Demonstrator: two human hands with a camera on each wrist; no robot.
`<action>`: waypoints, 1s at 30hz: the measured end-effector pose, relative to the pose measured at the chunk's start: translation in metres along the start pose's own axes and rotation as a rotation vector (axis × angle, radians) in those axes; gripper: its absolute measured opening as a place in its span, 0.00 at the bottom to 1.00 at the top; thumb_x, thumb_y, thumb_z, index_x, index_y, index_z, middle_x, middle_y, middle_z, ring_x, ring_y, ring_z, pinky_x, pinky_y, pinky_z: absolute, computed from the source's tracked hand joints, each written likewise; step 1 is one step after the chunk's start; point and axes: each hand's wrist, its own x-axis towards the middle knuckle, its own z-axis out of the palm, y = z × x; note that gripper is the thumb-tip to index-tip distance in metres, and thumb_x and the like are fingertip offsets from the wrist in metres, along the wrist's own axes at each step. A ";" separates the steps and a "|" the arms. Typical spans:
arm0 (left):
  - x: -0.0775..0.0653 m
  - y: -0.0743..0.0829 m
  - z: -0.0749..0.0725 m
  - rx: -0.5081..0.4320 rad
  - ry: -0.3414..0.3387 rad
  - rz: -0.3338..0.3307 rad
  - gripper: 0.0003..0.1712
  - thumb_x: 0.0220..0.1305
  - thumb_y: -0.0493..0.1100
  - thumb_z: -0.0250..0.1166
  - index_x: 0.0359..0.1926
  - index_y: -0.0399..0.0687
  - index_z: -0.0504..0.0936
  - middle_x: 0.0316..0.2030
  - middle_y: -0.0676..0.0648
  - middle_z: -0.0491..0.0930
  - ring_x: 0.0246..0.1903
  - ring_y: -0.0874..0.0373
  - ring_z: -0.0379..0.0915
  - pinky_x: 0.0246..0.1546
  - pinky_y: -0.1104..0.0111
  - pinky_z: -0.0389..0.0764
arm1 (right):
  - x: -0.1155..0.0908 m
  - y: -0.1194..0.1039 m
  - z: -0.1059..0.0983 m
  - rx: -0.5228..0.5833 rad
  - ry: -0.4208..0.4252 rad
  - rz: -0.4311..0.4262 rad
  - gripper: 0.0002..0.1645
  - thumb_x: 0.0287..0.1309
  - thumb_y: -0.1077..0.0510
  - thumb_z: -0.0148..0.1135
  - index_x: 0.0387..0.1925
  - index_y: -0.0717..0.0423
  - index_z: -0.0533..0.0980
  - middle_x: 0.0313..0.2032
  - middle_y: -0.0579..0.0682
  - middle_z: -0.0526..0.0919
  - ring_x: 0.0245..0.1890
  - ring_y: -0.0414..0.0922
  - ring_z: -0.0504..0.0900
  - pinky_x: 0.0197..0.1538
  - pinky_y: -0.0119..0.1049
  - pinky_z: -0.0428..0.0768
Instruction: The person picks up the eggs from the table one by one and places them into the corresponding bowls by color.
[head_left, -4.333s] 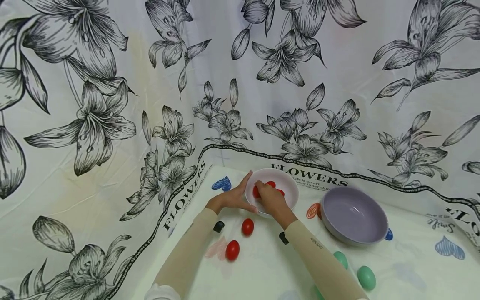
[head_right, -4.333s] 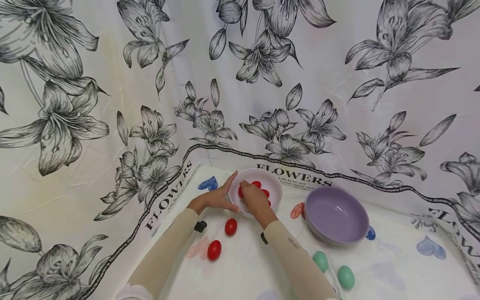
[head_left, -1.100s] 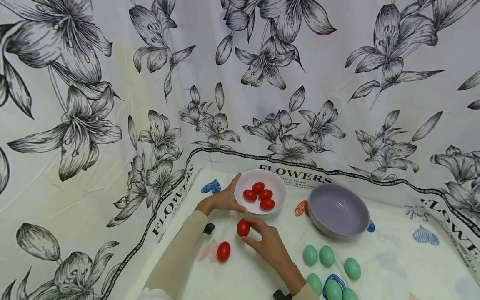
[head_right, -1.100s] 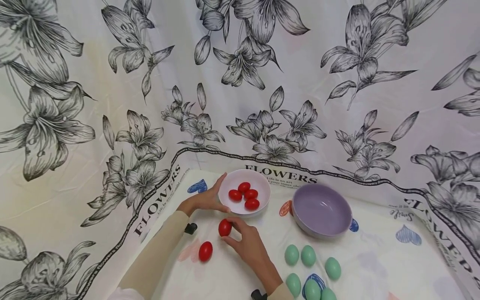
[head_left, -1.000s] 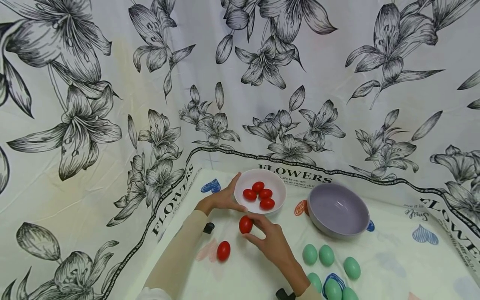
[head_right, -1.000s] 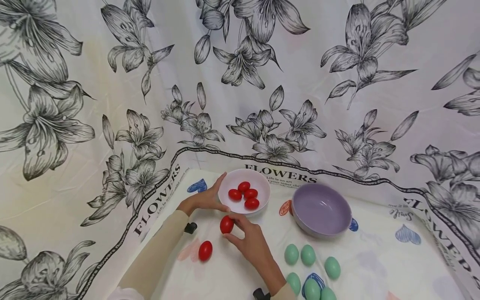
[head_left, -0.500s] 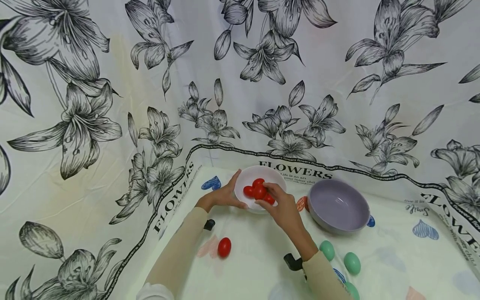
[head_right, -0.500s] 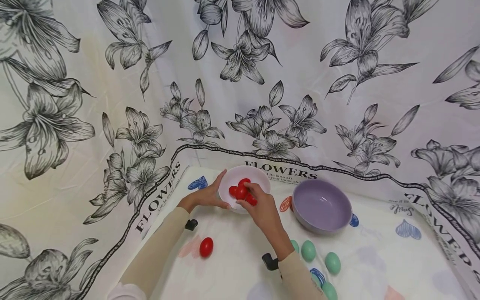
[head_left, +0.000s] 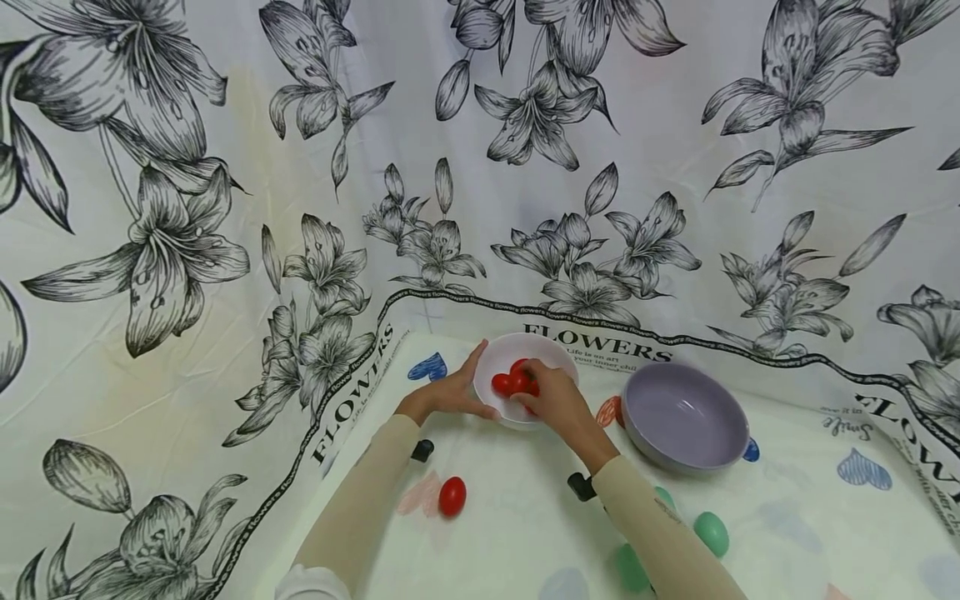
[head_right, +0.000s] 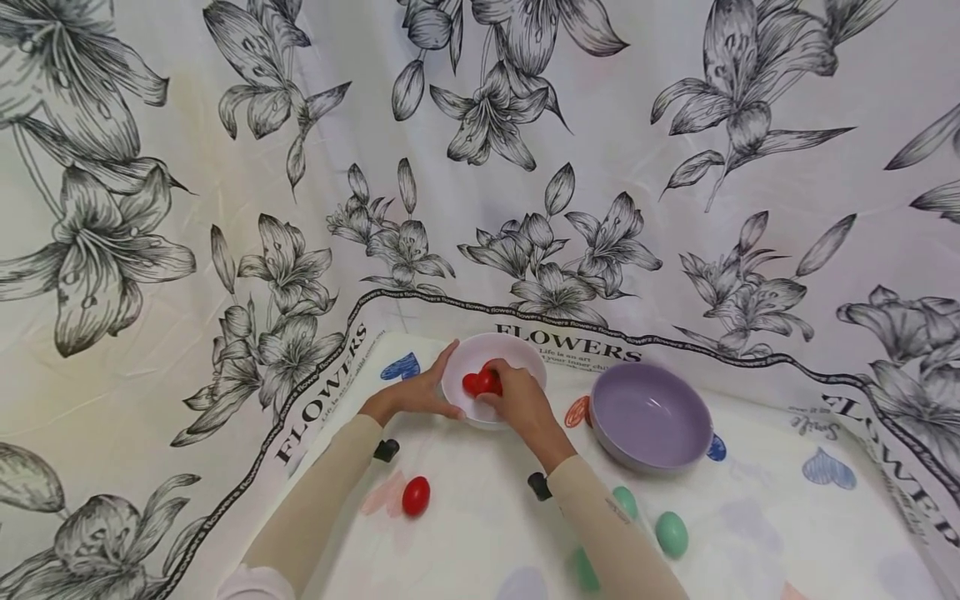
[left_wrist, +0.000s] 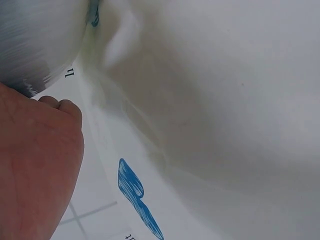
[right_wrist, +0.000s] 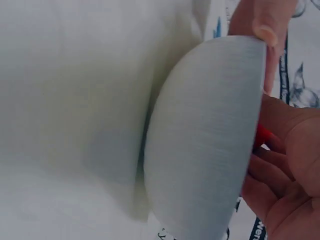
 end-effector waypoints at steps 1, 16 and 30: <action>0.000 0.000 0.001 0.000 0.000 0.001 0.84 0.51 0.61 0.84 0.85 0.67 0.24 0.86 0.51 0.34 0.83 0.44 0.41 0.79 0.43 0.56 | 0.002 0.000 0.003 -0.017 -0.012 -0.003 0.31 0.57 0.54 0.82 0.60 0.54 0.80 0.49 0.50 0.89 0.47 0.47 0.87 0.56 0.46 0.86; 0.002 -0.003 0.002 0.019 0.002 -0.024 0.82 0.53 0.59 0.83 0.85 0.67 0.24 0.86 0.52 0.34 0.84 0.44 0.39 0.78 0.43 0.59 | 0.012 0.003 0.027 -0.164 -0.084 0.009 0.32 0.58 0.54 0.81 0.60 0.58 0.79 0.42 0.51 0.89 0.39 0.46 0.84 0.50 0.42 0.87; -0.001 0.001 0.001 0.019 -0.001 -0.022 0.82 0.53 0.61 0.83 0.85 0.63 0.25 0.86 0.51 0.33 0.84 0.44 0.37 0.79 0.43 0.55 | 0.025 0.000 0.032 -0.207 -0.177 0.080 0.31 0.60 0.54 0.80 0.62 0.56 0.78 0.48 0.51 0.89 0.45 0.48 0.84 0.59 0.46 0.86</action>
